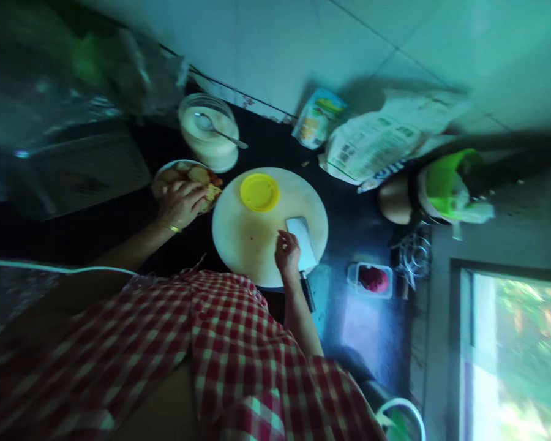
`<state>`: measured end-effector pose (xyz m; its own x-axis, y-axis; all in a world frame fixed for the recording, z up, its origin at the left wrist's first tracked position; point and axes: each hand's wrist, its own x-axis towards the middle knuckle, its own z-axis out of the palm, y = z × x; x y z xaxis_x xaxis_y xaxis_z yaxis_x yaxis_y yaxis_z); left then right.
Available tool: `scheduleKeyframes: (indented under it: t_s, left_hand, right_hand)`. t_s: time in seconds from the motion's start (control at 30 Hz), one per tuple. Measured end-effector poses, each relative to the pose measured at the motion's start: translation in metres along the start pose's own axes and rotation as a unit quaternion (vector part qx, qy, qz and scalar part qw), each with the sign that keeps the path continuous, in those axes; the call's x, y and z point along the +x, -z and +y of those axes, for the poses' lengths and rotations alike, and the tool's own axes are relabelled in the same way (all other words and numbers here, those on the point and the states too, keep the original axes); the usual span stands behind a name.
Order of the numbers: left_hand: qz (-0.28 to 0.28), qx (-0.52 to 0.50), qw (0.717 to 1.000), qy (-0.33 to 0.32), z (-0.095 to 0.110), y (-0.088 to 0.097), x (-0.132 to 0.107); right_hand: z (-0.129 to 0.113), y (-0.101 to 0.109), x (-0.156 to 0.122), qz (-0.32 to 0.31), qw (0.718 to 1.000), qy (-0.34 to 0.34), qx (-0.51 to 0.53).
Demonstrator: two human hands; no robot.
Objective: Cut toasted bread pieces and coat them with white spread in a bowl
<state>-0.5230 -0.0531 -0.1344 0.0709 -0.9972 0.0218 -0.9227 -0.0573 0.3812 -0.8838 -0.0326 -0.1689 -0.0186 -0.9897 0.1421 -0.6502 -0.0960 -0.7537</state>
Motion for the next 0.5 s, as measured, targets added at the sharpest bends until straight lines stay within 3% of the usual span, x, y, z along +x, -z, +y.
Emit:
scheduleKeyframes:
  t_s: [0.07,0.17,0.2,0.27,0.33,0.4,0.5]
  left_hand:
    - [0.054,-0.045,0.996,0.048,-0.042,0.02,-0.005]
    - [0.146,-0.098,0.97,0.165,-0.123,0.057,-0.018]
    - [0.149,-0.098,0.963,0.202,-0.149,0.068,-0.023]
    - [0.1,-0.087,0.955,0.266,-0.189,0.081,-0.031]
    - [0.024,-0.08,0.947,0.31,-0.211,0.083,-0.034]
    - [-0.02,-0.081,0.943,0.324,-0.218,0.076,-0.033]
    - [-0.009,-0.092,0.941,0.326,-0.22,0.061,-0.026]
  right_hand:
    - [0.019,0.019,-0.01,0.025,0.996,-0.022,-0.081]
    - [0.051,0.048,-0.03,0.035,0.974,-0.072,-0.21]
    - [0.057,0.056,-0.038,0.03,0.968,-0.093,-0.23]
    - [0.059,0.069,-0.054,0.023,0.961,-0.139,-0.237]
    - [0.047,0.076,-0.063,0.037,0.962,-0.176,-0.204]
    - [0.026,0.075,-0.06,0.066,0.97,-0.19,-0.138]
    - [-0.01,0.054,-0.024,0.075,0.981,-0.17,-0.05]
